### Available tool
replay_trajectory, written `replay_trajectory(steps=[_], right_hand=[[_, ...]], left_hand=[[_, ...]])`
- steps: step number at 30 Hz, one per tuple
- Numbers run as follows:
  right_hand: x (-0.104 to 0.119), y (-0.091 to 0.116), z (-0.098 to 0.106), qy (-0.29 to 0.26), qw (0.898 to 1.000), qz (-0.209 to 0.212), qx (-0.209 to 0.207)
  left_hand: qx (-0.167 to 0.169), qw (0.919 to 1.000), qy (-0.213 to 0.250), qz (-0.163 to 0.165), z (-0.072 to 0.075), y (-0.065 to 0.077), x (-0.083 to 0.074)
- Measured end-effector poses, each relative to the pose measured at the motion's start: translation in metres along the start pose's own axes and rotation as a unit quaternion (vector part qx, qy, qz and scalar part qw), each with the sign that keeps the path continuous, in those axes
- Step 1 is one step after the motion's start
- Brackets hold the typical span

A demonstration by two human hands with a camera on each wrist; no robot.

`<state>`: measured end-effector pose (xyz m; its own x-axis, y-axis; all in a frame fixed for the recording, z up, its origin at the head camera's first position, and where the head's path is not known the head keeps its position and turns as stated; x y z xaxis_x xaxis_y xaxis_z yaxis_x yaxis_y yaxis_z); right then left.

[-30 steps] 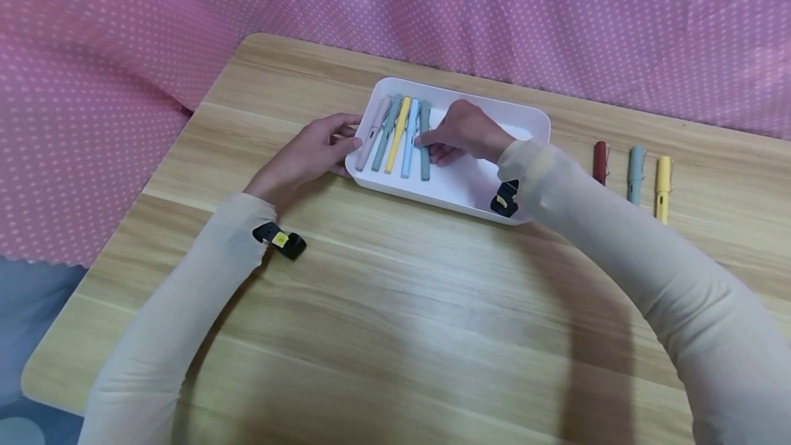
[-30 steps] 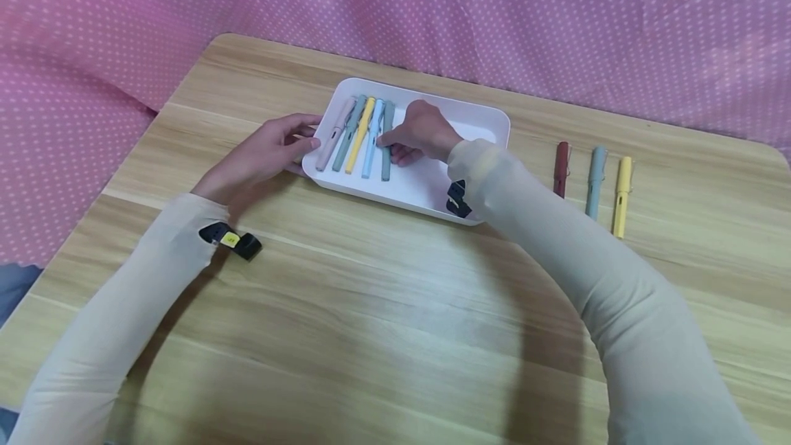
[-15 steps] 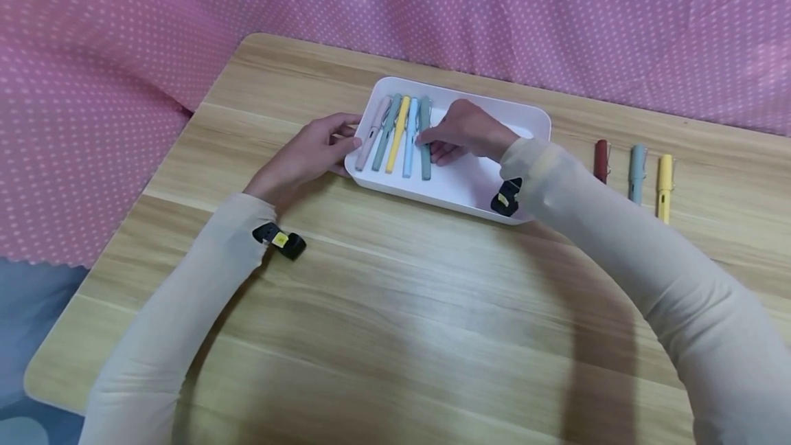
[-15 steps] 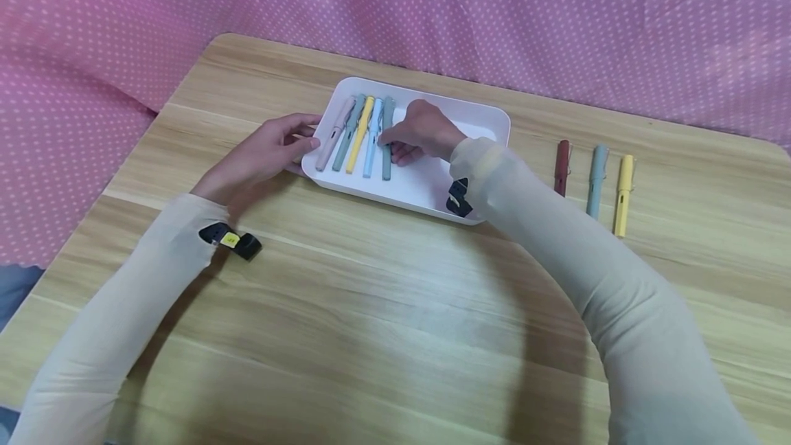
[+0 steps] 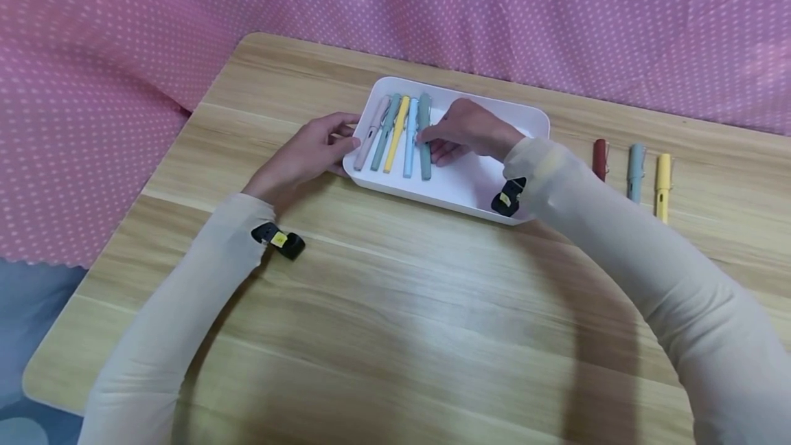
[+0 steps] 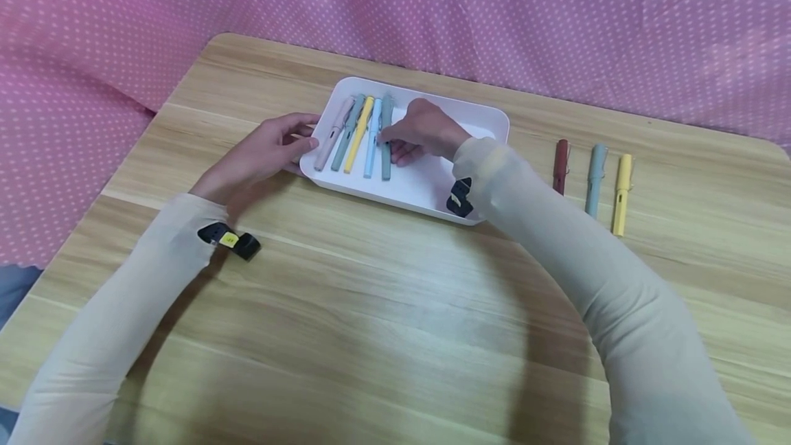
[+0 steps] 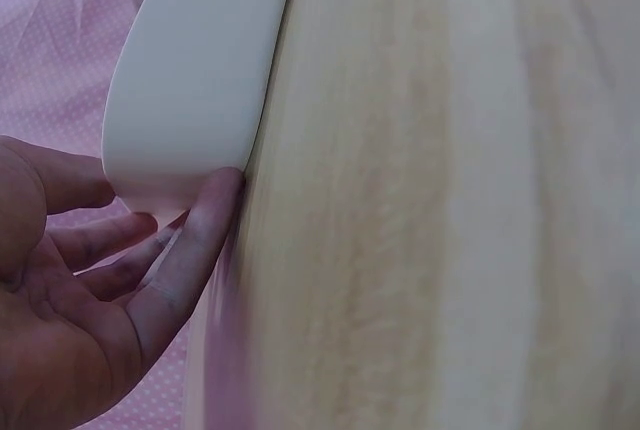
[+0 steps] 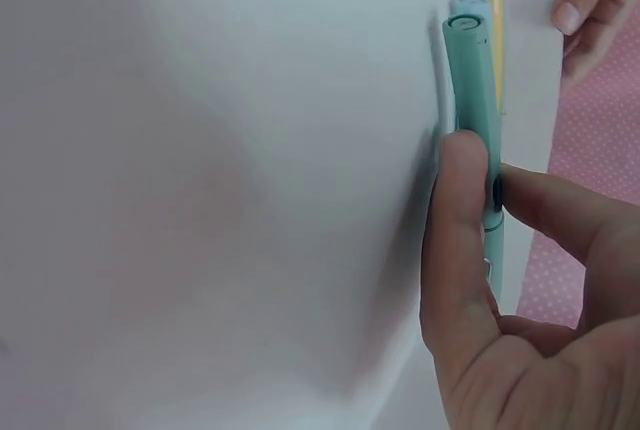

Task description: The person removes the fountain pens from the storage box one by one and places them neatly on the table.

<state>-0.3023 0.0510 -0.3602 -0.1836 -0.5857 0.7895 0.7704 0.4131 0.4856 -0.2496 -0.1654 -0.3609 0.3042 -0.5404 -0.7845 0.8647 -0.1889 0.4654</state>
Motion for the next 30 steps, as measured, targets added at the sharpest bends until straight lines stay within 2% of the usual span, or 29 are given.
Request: replay_trajectory(steps=[10, 16, 22, 30], right_hand=[[0.005, 0.007, 0.009, -0.023, 0.999, 0.024, 0.010], [0.009, 0.016, 0.016, -0.025, 0.999, 0.048, -0.003], [0.006, 0.024, 0.022, -0.032, 0.998, 0.050, -0.020], [0.005, 0.039, 0.037, -0.038, 0.996, 0.064, -0.054]], left_hand=[[0.004, 1.0000, -0.004, 0.002, 0.000, 0.001, 0.000], [0.005, 1.0000, 0.002, -0.004, -0.001, 0.001, 0.000], [0.006, 1.0000, 0.001, -0.006, -0.001, 0.002, 0.001], [0.002, 1.0000, -0.005, 0.008, 0.000, 0.001, 0.001]])
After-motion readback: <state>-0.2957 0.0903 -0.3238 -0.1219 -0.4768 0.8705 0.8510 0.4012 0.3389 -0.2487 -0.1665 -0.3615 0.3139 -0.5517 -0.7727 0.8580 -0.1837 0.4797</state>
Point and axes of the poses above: each hand's wrist, its own y-axis away from the middle knuckle, its own z-axis out of the back of the hand, x = y × z, the point moved 6 cm from there along -y, towards the middle knuckle, and after that the axes turned 12 degrees about z, right-handed, at the moved point
